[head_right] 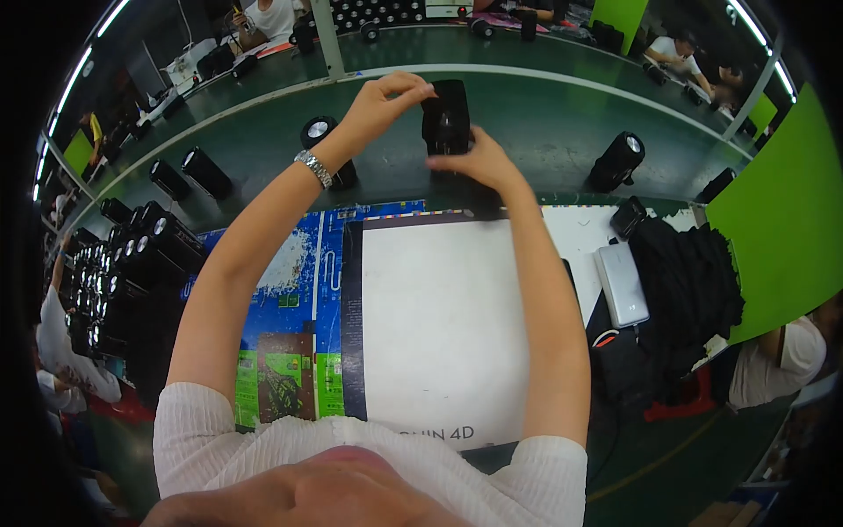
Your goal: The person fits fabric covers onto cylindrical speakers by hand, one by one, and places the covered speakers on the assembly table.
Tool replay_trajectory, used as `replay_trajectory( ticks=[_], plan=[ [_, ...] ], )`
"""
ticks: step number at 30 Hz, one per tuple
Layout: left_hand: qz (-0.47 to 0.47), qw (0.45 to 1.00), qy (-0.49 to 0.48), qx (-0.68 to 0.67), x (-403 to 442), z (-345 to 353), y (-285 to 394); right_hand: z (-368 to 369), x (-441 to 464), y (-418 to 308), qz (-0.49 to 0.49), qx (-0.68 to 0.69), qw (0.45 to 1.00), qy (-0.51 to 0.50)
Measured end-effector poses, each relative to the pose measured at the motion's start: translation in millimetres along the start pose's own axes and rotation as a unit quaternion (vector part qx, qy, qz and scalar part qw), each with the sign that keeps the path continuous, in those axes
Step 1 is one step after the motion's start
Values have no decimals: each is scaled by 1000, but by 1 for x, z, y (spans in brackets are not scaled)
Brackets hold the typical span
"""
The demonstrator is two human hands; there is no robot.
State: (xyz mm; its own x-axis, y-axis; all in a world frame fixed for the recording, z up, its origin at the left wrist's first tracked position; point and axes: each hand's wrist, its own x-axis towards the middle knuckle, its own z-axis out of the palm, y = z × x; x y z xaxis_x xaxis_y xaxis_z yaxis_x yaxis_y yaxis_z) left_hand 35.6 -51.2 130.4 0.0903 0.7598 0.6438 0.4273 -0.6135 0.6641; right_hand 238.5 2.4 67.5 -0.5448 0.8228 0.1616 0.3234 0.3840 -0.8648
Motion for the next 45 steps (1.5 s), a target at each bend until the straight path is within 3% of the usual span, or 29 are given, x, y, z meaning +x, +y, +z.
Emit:
replay_trajectory(
  ticks=[2, 3, 6, 8, 10, 12, 15, 18, 19, 22, 25, 26, 27, 28, 30, 34, 36, 38, 39, 40, 42, 44, 45],
  plan=[
    [-103, 990, 60, -71, 1, 0, 7, -38, -1, 9, 12, -62, 986, -152],
    [-137, 979, 94, -114, 4, 4, 3, -56, 4, 27, 7, -128, 982, -142],
    [-218, 908, 176, -312, 14, 30, -36, -76, 42, 72, 45, 49, 987, 144],
    [-278, 822, 214, -450, 23, 58, -54, -54, 50, 32, -6, 145, 956, 257],
    [-302, 784, 162, -518, 26, 97, -76, -25, 67, 13, -12, 196, 926, 321],
    [-262, 900, 204, -283, 14, 115, -34, -8, 79, 14, 82, 277, 919, 269],
    [-217, 895, 230, -316, -6, 119, -40, 4, 60, 10, 78, 352, 902, 239],
    [-218, 897, 225, -312, -11, 125, -45, 17, 55, 39, -32, 295, 903, 311],
    [-221, 899, 227, -303, -9, 130, -51, 17, 54, 44, -44, 387, 868, 309],
    [-229, 888, 245, -315, -14, 145, -63, 24, 45, 67, -50, 463, 827, 315],
    [-221, 850, 288, -382, -13, 154, -73, 28, 71, 118, -62, 102, 904, 410],
    [-219, 831, 307, -409, -15, 157, -75, 22, 66, 117, 2, 11, 913, 407],
    [-214, 894, 296, -259, -16, 158, -82, 21, 57, 115, 12, -81, 908, 412],
    [-227, 909, 274, -214, -13, 161, -94, 19, 52, 112, 15, -172, 894, 414],
    [-239, 910, 315, -121, -5, 170, -106, 18, 47, 106, 20, -200, 880, 430],
    [-226, 930, 271, -103, -5, 180, -121, 10, 54, 125, 36, -231, 860, 454],
    [-229, 914, 273, -192, -1, 189, -136, 10, 45, 106, 52, -133, 859, 492],
    [-355, 894, 192, -196, -9, 172, -100, 4, 33, 78, 65, -39, 865, 496],
    [-373, 897, 160, -177, -12, 164, -89, -4, 33, 75, 75, -28, 856, 510],
    [-307, 924, 188, -127, -16, 165, -93, -12, 30, 65, 39, -47, 828, 558],
    [-324, 909, 165, -203, -25, 140, -73, -41, 27, 46, 7, -31, 780, 625],
    [-298, 918, 182, -187, -35, 110, -50, -65, 15, 7, -74, 90, 737, 665],
    [-275, 926, 166, -199, -41, 92, -32, -72, 5, -20, -95, 218, 764, 600]
  ],
)
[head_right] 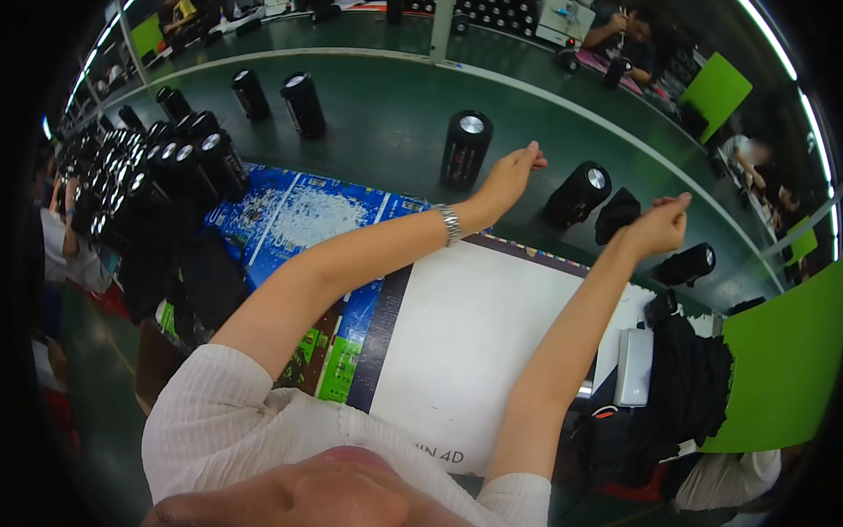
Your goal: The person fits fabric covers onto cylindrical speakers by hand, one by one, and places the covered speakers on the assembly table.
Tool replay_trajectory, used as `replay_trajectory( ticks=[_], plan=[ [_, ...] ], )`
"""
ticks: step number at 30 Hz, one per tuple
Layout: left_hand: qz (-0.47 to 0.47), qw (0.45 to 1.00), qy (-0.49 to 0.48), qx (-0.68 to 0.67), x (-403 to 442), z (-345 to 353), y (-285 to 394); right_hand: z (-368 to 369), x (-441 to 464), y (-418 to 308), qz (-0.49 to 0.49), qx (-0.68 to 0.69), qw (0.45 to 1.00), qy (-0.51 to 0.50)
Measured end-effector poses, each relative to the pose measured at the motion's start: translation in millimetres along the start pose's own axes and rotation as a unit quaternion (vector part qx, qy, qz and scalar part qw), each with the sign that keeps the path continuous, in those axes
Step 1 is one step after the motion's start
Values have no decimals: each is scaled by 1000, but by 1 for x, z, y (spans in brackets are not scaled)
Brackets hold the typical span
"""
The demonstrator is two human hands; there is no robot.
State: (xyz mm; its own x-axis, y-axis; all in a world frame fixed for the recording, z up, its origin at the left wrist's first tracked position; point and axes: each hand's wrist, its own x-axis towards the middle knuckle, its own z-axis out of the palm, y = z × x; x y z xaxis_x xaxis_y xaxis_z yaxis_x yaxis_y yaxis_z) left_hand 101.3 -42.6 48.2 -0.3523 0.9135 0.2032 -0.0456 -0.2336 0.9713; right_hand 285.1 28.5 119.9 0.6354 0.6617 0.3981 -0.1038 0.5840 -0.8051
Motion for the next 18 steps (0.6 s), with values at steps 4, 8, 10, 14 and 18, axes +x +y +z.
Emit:
replay_trajectory(
  ticks=[4, 8, 10, 14, 18],
  plan=[
    [67, 994, -86, -16, -47, -42, 70, 26, -14, -40, 263, 120, 884, -368],
    [-34, 958, -267, 93, -89, -81, 101, 48, -108, -49, 369, 66, 778, -504],
    [-52, 972, -214, 83, -97, -97, 78, 39, -143, -42, 419, 76, 793, -436],
    [-140, 984, -81, -76, -118, -117, 49, 1, -192, -37, 441, 82, 768, -458],
    [-109, 994, -7, -9, -111, -131, 29, -28, -206, -25, 418, 99, 787, -443]
  ],
)
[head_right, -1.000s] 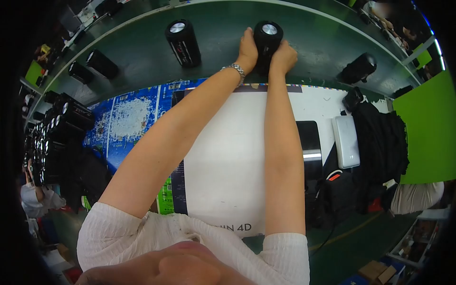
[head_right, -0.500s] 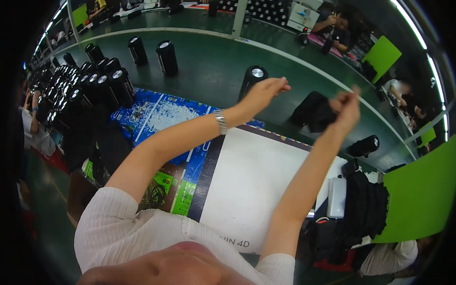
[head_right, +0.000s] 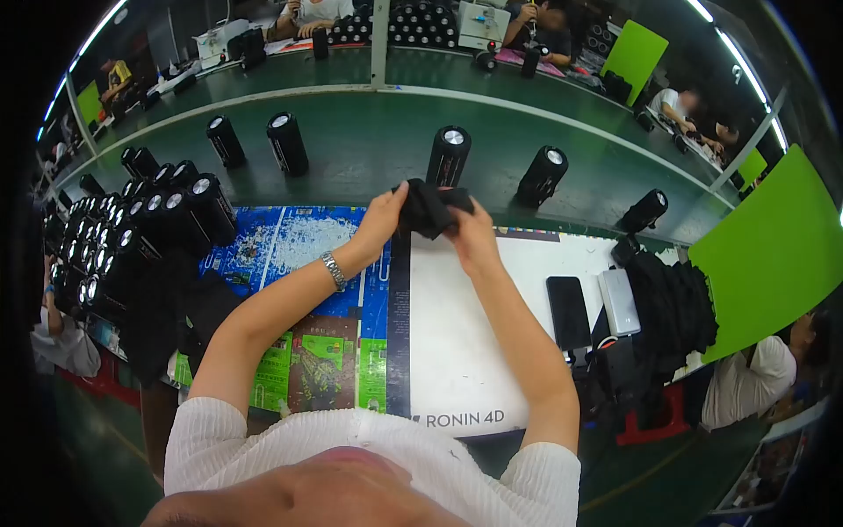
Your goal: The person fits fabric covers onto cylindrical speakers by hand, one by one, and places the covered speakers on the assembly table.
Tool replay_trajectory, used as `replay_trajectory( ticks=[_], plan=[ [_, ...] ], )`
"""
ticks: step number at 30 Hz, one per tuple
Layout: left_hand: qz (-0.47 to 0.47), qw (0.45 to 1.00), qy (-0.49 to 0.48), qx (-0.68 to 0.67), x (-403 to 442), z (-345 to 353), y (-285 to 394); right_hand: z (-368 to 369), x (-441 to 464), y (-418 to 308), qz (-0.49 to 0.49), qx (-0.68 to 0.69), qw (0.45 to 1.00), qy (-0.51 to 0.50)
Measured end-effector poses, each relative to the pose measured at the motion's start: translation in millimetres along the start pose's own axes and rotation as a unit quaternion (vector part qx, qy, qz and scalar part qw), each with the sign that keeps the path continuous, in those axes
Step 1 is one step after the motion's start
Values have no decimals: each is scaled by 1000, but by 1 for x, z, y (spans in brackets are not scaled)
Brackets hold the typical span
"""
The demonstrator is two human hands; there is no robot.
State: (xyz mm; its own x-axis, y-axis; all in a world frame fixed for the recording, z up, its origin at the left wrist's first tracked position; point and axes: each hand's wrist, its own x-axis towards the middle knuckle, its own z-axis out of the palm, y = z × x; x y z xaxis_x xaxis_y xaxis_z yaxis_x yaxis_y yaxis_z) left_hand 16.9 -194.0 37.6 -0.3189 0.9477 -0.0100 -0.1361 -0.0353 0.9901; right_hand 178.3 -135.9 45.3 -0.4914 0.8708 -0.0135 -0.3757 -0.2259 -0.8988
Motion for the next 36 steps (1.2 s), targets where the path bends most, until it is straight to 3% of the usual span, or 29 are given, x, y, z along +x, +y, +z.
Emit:
replay_trajectory(
  ticks=[4, 9, 11, 14, 17, 21, 23, 25, 29, 34, 35, 36],
  plan=[
    [67, 996, -51, -39, -2, -4, 5, -23, 9, -12, -38, 105, 991, 73],
    [140, 989, -31, 41, -11, 0, 31, -31, 6, -16, -140, 11, 987, 75],
    [241, 963, -47, 113, -15, 3, 32, -4, -3, -27, -152, -80, 978, 116],
    [372, 896, -73, 231, -38, 21, 49, 21, -17, -30, -146, -90, 979, 110],
    [336, 886, -119, 296, -35, 17, 37, 24, -19, -27, -96, -83, 987, 101],
    [266, 942, -108, 174, -23, 15, 34, 23, -19, -37, -9, -28, 997, 78],
    [210, 961, -148, 104, -20, 15, 39, 18, -13, -39, 5, 7, 998, 56],
    [187, 967, -174, 17, -22, 21, 47, 14, -5, -47, -6, 53, 998, 19],
    [55, 982, -177, -27, -19, 25, 72, 10, -4, -71, 1, 81, 997, -7],
    [-93, 971, -201, -91, -17, 31, 88, -20, 18, -74, -56, 57, 991, 112],
    [-127, 967, -198, -103, -20, 35, 92, -44, 27, -72, -79, 70, 992, 62],
    [-142, 962, -205, -109, -22, 34, 96, -57, 23, -76, -68, 56, 993, 74]
  ],
)
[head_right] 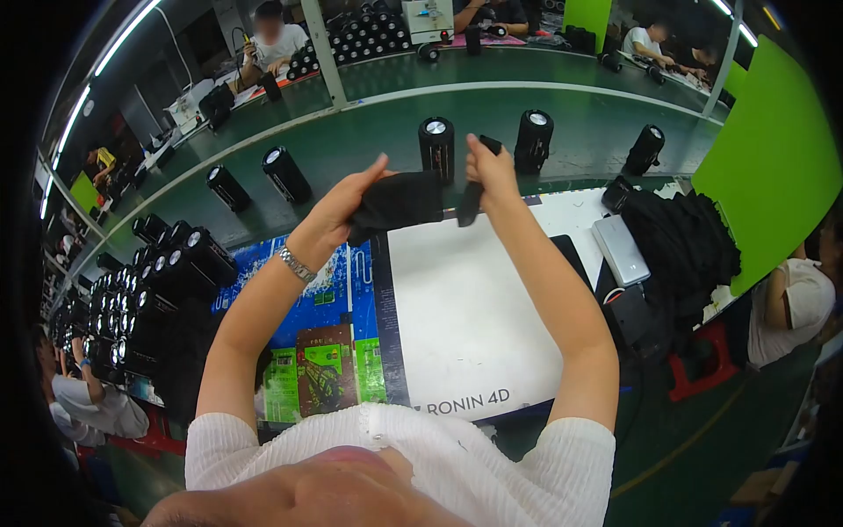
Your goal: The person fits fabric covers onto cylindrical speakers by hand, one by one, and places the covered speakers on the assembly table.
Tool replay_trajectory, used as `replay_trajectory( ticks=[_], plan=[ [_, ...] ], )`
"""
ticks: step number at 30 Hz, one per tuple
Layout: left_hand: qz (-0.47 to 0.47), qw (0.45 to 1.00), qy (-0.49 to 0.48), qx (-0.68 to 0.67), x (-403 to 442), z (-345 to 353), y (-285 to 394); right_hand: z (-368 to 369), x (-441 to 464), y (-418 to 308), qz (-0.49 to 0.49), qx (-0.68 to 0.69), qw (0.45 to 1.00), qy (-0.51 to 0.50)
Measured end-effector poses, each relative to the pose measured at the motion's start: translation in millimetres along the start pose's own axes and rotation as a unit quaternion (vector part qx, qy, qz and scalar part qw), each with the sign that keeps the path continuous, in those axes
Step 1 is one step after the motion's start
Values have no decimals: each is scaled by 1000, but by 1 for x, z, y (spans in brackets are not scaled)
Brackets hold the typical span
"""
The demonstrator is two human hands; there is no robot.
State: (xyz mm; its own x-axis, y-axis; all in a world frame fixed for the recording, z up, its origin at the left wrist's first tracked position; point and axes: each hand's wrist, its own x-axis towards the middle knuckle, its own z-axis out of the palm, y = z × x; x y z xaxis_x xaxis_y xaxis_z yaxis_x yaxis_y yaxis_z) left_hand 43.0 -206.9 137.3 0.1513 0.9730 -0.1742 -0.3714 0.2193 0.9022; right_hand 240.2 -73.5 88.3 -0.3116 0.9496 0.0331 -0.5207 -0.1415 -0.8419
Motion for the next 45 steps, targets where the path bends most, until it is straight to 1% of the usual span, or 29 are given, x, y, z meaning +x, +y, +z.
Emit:
replay_trajectory(
  ticks=[3, 5, 6, 7, 9, 10, 11, 13, 14, 16, 17, 18, 19, 20, 21, 22, 23, 24, 26, 27, 29, 30, 33, 34, 37, 40, 43, 44, 45],
  plan=[
    [-4, 996, -5, -86, -11, 15, 12, -9, -20, -20, 30, -56, 998, 6],
    [62, 996, 9, -56, 8, -1, 3, -8, -38, -26, 49, -92, 995, -5],
    [93, 995, 15, -42, 16, -5, -2, -7, -48, -28, 64, -115, 990, -51],
    [93, 993, 26, -74, 20, 0, -4, -4, -58, -30, 78, -137, 983, -96],
    [92, 985, 45, -137, 26, 14, -12, 12, -80, -36, 84, -126, 982, -115],
    [95, 986, 17, -134, 29, 20, -15, 20, -86, -34, 56, -110, 988, -94],
    [108, 990, 14, -91, 29, 26, -19, 30, -94, -40, 36, -105, 992, -59],
    [133, 991, 12, -6, 29, 37, -25, 29, -91, -41, -22, -200, 979, -17],
    [124, 990, 18, 62, 34, 36, -30, 26, -88, -40, -39, -222, 974, -5],
    [93, 995, -45, 15, 21, 54, -20, 19, -79, -36, -74, -262, 962, 18],
    [77, 994, -75, -9, 17, 60, -15, 16, -76, -37, -85, -232, 969, 3],
    [83, 981, -157, -85, 26, 54, -12, 13, -73, -39, -94, -201, 975, -12],
    [111, 985, -128, -46, 33, 53, -12, 9, -70, -39, -101, -170, 980, -28],
    [137, 986, -97, -7, 36, 52, -13, -1, -63, -42, -38, -231, 972, -13],
    [162, 984, -66, 31, 38, 53, -16, 0, -65, -42, -49, -179, 982, -37],
    [146, 987, -55, 42, 38, 54, -17, 3, -68, -43, -62, -126, 988, -60],
    [167, 982, -48, 78, 43, 53, -21, 8, -72, -47, -77, -73, 991, -82],
    [186, 975, -43, 114, 48, 51, -27, 16, -76, -50, -28, -43, 997, -56],
    [218, 962, -23, 160, 56, 47, -33, 15, -74, -42, -9, -50, 999, -13],
    [229, 962, -12, 150, 58, 47, -35, 13, -72, -38, 2, -54, 999, 8],
    [250, 960, 15, 128, 63, 43, -39, 3, -65, -33, 27, -65, 997, -17],
    [252, 958, 58, 127, 66, 42, -40, 2, -64, -32, 41, -72, 996, -31],
    [246, 965, 86, 41, 69, 36, -43, 7, -70, -38, 79, -157, 981, -78],
    [245, 965, 89, 41, 69, 37, -44, 12, -73, -38, 55, -211, 975, -41],
    [210, 972, 104, -17, 72, 35, -45, 12, -76, -42, 55, -196, 978, -49],
    [201, 974, 80, -65, 85, 22, -47, 23, -85, -47, -7, -191, 980, -50],
    [117, 961, 10, -251, 91, 20, -40, 0, -61, -54, 0, -96, 995, -19],
    [95, 962, -51, -252, 94, 16, -40, -18, -41, -55, 12, -66, 997, -35],
    [87, 970, -67, -215, 100, 17, -40, -33, -20, -56, 62, 29, 996, -54]
  ],
)
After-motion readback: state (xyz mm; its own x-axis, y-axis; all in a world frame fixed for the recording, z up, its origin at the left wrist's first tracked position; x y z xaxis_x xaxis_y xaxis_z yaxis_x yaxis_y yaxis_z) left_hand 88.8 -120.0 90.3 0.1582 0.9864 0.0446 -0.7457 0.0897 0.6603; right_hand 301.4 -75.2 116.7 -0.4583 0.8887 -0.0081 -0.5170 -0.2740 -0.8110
